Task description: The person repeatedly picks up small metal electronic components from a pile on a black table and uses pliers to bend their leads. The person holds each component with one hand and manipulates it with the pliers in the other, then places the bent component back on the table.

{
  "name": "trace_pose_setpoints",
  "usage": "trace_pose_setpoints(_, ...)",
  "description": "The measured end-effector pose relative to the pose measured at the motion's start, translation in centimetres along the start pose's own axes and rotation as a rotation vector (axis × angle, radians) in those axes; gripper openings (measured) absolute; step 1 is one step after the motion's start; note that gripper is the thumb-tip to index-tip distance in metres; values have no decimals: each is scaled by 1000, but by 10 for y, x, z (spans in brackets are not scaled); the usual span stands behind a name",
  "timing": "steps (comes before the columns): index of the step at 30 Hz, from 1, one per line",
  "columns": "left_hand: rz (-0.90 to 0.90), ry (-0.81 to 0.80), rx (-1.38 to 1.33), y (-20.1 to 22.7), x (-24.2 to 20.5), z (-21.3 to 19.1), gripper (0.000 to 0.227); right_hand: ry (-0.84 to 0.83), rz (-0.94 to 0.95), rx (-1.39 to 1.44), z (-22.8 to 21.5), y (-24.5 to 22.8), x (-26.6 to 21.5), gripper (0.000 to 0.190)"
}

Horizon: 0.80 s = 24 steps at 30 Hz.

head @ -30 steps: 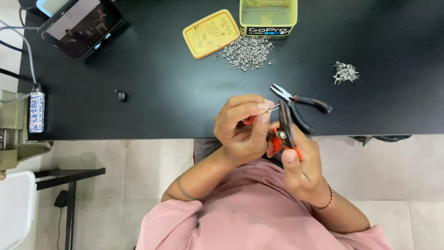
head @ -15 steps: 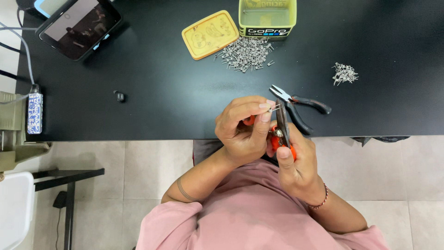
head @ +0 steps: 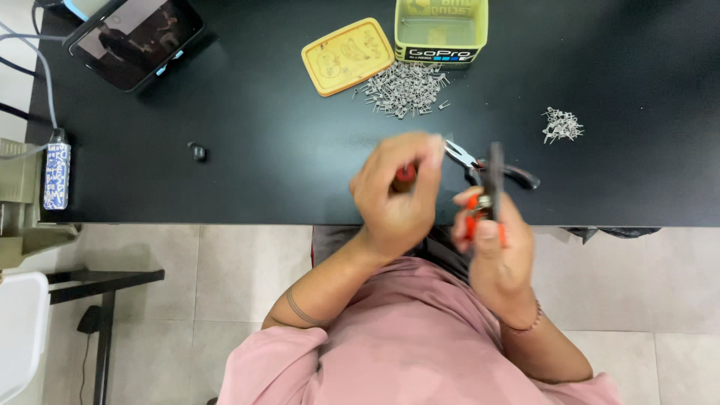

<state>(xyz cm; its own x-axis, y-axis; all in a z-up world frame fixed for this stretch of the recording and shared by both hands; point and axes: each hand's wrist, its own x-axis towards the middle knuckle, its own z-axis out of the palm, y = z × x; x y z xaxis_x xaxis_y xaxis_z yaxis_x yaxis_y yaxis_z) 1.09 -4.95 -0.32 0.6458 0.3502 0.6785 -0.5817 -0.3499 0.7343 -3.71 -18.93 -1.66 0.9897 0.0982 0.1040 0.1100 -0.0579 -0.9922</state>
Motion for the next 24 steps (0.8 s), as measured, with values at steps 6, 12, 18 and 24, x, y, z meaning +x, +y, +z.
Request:
trace_pose_setpoints(6, -285, -134, 97, -26, 24, -14, 40, 138, 4, 75, -31, 3, -13, 87)
trace_pose_setpoints(12, -577, -253, -311, -45, 18, -47, 30, 354, -146, -229, -76, 2, -3, 83)
trace_pose_setpoints(18, -253, -661, 279, -45, 36, -78, 20, 275, -380, -1247, -167, 29, 18, 48)
trace_pose_setpoints(24, -53, -1048, 509, -55, 50, -58, 45, 280, -406, -1403, -202, 54, 23, 63)
